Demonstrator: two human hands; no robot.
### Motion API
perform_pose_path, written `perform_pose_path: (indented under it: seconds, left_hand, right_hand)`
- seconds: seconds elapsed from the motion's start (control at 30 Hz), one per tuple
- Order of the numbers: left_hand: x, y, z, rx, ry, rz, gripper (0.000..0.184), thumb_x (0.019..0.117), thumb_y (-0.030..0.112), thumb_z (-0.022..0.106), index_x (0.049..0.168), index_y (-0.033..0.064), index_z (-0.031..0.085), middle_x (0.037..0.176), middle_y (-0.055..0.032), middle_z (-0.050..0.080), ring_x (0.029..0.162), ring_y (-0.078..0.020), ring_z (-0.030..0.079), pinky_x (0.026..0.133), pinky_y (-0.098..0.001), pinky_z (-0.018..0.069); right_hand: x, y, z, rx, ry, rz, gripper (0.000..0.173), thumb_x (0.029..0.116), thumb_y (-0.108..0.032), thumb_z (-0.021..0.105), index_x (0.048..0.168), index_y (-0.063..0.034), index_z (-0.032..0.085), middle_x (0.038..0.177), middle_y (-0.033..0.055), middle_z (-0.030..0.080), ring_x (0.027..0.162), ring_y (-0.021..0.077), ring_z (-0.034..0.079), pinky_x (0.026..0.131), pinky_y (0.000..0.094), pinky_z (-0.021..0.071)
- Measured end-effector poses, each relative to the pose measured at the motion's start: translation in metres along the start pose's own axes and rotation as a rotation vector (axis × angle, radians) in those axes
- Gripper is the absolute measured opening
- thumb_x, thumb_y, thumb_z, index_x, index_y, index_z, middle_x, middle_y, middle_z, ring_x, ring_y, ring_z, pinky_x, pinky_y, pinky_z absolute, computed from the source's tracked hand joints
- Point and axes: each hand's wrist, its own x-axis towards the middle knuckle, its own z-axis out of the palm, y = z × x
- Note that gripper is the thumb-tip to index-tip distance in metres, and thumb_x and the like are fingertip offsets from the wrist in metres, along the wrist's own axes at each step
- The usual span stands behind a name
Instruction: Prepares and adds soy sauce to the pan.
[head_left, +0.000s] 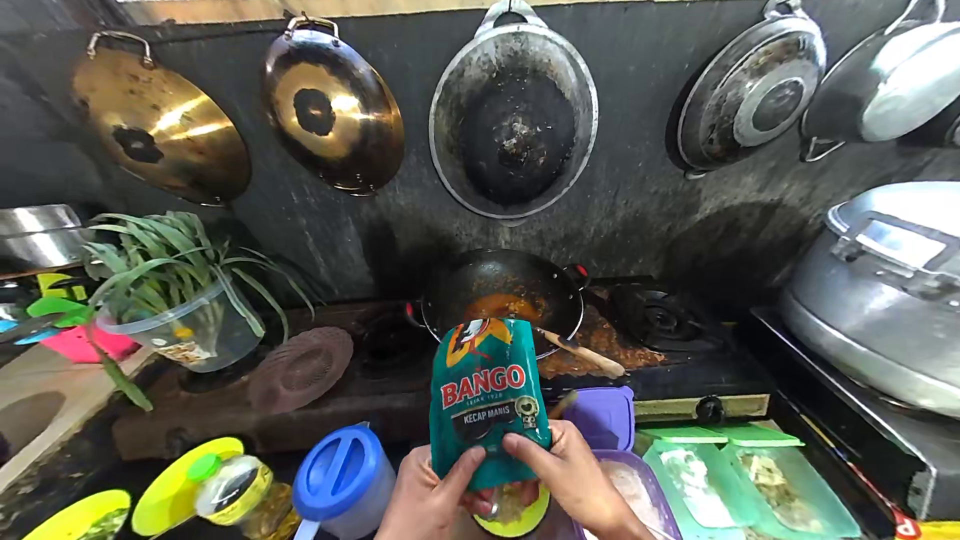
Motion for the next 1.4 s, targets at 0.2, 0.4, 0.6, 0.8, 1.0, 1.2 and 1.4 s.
perform_pose_path:
  seconds: [0.2, 0.4, 0.6, 0.8, 1.0, 1.2, 1.4]
  left_hand:
    - [0.010, -0.001, 0.000, -0.270, 0.039, 0.049, 0.036, 0.1107, 0.026, 0.040, 0.114, -0.0033, 0.061, 0.091, -0.0162, 0.075, 0.072, -0.0266, 0.076, 0.063, -0.0418, 0.0662]
    - [0.009, -0.019, -0.007, -0.194, -0.128, 0.379, 0.032, 0.1002, 0.041, 0.063, 0.118, 0.0148, 0.066, 0.101, -0.0060, 0.077, 0.089, -0.0209, 0.076, 0.085, -0.0402, 0.0633]
    - [0.009, -0.023, 0.025, 0.083, -0.422, 0.544, 0.024, 0.1077, 0.036, 0.051, 0.117, 0.0239, 0.069, 0.101, 0.0104, 0.075, 0.094, -0.0015, 0.071, 0.088, -0.0235, 0.0589]
    - [-0.001, -0.027, 0.070, -0.097, -0.435, 0.270, 0.018, 0.1057, 0.021, 0.051, 0.107, 0.0104, 0.066, 0.077, 0.0025, 0.072, 0.067, -0.0118, 0.070, 0.067, -0.0325, 0.0629]
    - [0.015, -0.023, 0.069, 0.000, -0.263, 0.402, 0.020, 0.1011, 0.010, 0.049, 0.115, -0.0013, 0.058, 0.086, 0.0007, 0.072, 0.073, -0.0098, 0.070, 0.071, -0.0288, 0.0623]
    - [0.025, -0.016, 0.031, -0.022, -0.198, 0.354, 0.020, 0.1020, 0.006, 0.042, 0.115, 0.0023, 0.057, 0.084, 0.0015, 0.071, 0.069, -0.0099, 0.070, 0.067, -0.0285, 0.0627]
    - [0.052, -0.003, -0.004, 0.276, -0.013, 0.234, 0.029, 0.1018, 0.021, 0.040, 0.107, 0.0024, 0.061, 0.069, -0.0031, 0.064, 0.051, -0.0160, 0.062, 0.050, -0.0351, 0.0586]
  right_hand:
    - [0.007, 0.004, 0.022, 0.101, 0.161, -0.133, 0.027, 0.1070, -0.018, 0.052, 0.096, -0.0033, 0.072, 0.078, 0.0044, 0.073, 0.063, 0.0114, 0.068, 0.055, 0.0275, 0.0579]
    - [0.008, 0.002, 0.038, 0.065, 0.271, -0.382, 0.030, 0.1098, -0.018, 0.045, 0.099, -0.0021, 0.068, 0.084, 0.0012, 0.073, 0.078, 0.0056, 0.071, 0.072, 0.0257, 0.0609]
    - [-0.044, 0.006, 0.008, -0.419, 0.385, -0.675, 0.042, 0.1115, -0.037, 0.041, 0.104, -0.0032, 0.065, 0.089, 0.0040, 0.072, 0.087, 0.0024, 0.070, 0.081, 0.0231, 0.0593]
    - [-0.078, -0.010, -0.015, -0.297, 0.228, -0.360, 0.039, 0.1112, -0.034, 0.044, 0.114, -0.0008, 0.064, 0.086, 0.0021, 0.072, 0.074, 0.0094, 0.071, 0.068, 0.0311, 0.0627]
    - [-0.042, -0.026, 0.007, -0.025, 0.255, -0.176, 0.042, 0.1073, -0.028, 0.050, 0.140, -0.0018, 0.046, 0.103, 0.0071, 0.065, 0.067, 0.0100, 0.062, 0.056, 0.0267, 0.0550]
    - [-0.009, -0.016, 0.031, 0.218, 0.010, -0.083, 0.019, 0.1086, -0.022, 0.048, 0.114, -0.0076, 0.059, 0.076, -0.0036, 0.061, 0.056, 0.0031, 0.052, 0.053, 0.0205, 0.0469]
    - [0.052, -0.017, 0.058, 0.446, 0.069, 0.015, 0.028, 0.1113, -0.026, 0.044, 0.114, -0.0029, 0.060, 0.085, 0.0089, 0.069, 0.066, 0.0146, 0.067, 0.061, 0.0311, 0.0582]
